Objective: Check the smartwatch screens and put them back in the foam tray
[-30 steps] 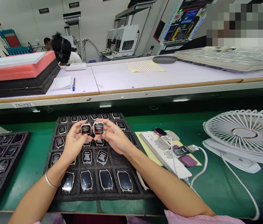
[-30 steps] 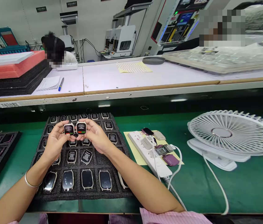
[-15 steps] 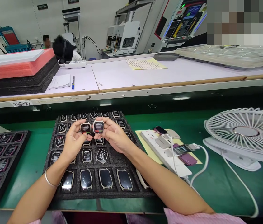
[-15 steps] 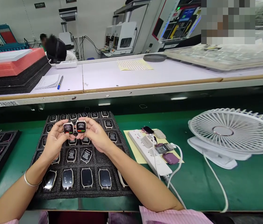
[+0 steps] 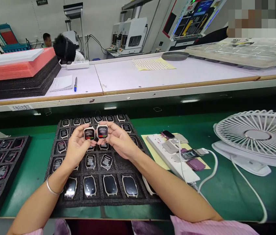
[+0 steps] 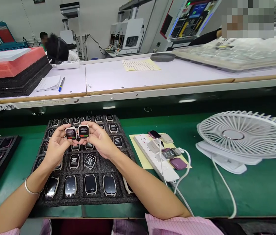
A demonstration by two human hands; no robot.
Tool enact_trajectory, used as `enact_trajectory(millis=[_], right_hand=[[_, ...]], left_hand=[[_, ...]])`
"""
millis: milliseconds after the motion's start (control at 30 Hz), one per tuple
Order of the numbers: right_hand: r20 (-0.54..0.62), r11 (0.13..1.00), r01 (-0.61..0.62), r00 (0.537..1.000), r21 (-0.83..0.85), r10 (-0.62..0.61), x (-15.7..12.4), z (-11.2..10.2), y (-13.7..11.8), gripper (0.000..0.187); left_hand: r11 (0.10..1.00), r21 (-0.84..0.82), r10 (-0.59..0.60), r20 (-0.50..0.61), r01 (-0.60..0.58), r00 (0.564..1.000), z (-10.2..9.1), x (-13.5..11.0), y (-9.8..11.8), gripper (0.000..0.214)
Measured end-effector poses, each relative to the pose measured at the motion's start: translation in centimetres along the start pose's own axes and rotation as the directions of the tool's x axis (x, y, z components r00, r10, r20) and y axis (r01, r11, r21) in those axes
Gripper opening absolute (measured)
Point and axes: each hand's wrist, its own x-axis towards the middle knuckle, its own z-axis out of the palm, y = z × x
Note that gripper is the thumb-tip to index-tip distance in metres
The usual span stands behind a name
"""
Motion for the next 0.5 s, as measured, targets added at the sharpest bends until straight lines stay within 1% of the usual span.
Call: enact_trajectory(millis=[167,300,400,500], right_hand=[[0.014,1.0,0.008,1.0,-0.019,-0.008,-0.01,-0.16,0.21,0.044],[0.036,0.999,0.026,0.999,-0.027,-0.025,0.13,-0.33,0.55,0.046],[0.043,0.999,0.038,0.998,-0.031,-0.036,0.19,-0.41,0.71,0.047],[0.031,0.998,0.048,0.998,-0.03,-0.047,0.18,-0.42,0.74,0.047]], left_hand=[[1.0,-0.009,0.014,-0.001,-0.014,1.0,0.09,-0.01,-0.03,0.048],[0.999,-0.015,0.039,0.0,-0.039,0.999,0.03,0.03,-0.22,0.045],[0.999,-0.021,0.049,0.014,-0.049,0.999,-0.01,0.01,-0.32,0.045],[0.999,-0.037,0.036,0.04,-0.035,0.999,-0.03,-0.09,-0.29,0.047]])
